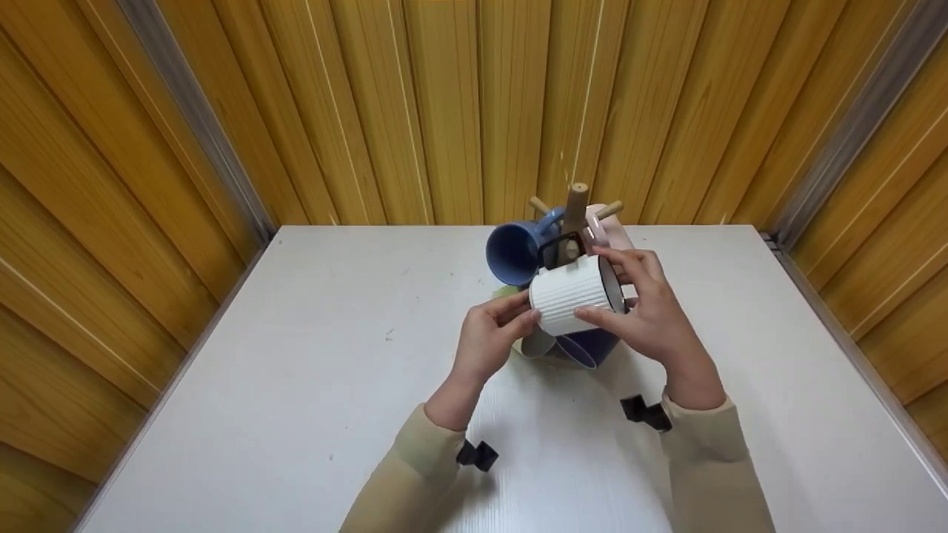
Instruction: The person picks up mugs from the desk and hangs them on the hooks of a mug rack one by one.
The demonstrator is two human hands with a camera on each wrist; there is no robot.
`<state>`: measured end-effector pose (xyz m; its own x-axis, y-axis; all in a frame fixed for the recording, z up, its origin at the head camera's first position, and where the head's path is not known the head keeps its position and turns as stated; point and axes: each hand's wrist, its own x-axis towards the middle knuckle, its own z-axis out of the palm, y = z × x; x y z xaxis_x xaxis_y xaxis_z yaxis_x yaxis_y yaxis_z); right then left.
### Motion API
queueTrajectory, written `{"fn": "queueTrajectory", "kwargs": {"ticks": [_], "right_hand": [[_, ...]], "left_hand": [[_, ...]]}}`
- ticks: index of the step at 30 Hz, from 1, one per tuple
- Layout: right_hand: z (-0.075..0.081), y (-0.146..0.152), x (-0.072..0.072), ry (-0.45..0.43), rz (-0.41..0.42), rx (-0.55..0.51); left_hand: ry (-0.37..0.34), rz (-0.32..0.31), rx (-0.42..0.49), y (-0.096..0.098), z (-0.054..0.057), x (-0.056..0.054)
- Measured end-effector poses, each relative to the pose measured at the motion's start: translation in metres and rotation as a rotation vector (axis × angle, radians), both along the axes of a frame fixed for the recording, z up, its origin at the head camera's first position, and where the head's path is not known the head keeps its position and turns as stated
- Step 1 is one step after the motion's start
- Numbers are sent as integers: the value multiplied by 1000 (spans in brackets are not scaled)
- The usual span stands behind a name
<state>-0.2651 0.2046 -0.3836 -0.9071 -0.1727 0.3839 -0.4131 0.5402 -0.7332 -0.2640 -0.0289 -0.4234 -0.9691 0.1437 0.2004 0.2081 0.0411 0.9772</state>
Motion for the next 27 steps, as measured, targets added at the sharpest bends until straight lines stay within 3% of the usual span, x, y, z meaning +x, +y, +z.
{"fn": "queueTrajectory", "kwargs": {"ticks": [11, 20, 27], "right_hand": [[2, -8, 4, -41, -54, 40], [1, -13, 7, -78, -107, 132], [2, -11, 9, -113, -83, 162]], "left_hand": [[15, 28, 30, 3, -7, -6], [30, 49, 45, 3, -12, -10], [14, 36, -4, -1, -11, -13]]}}
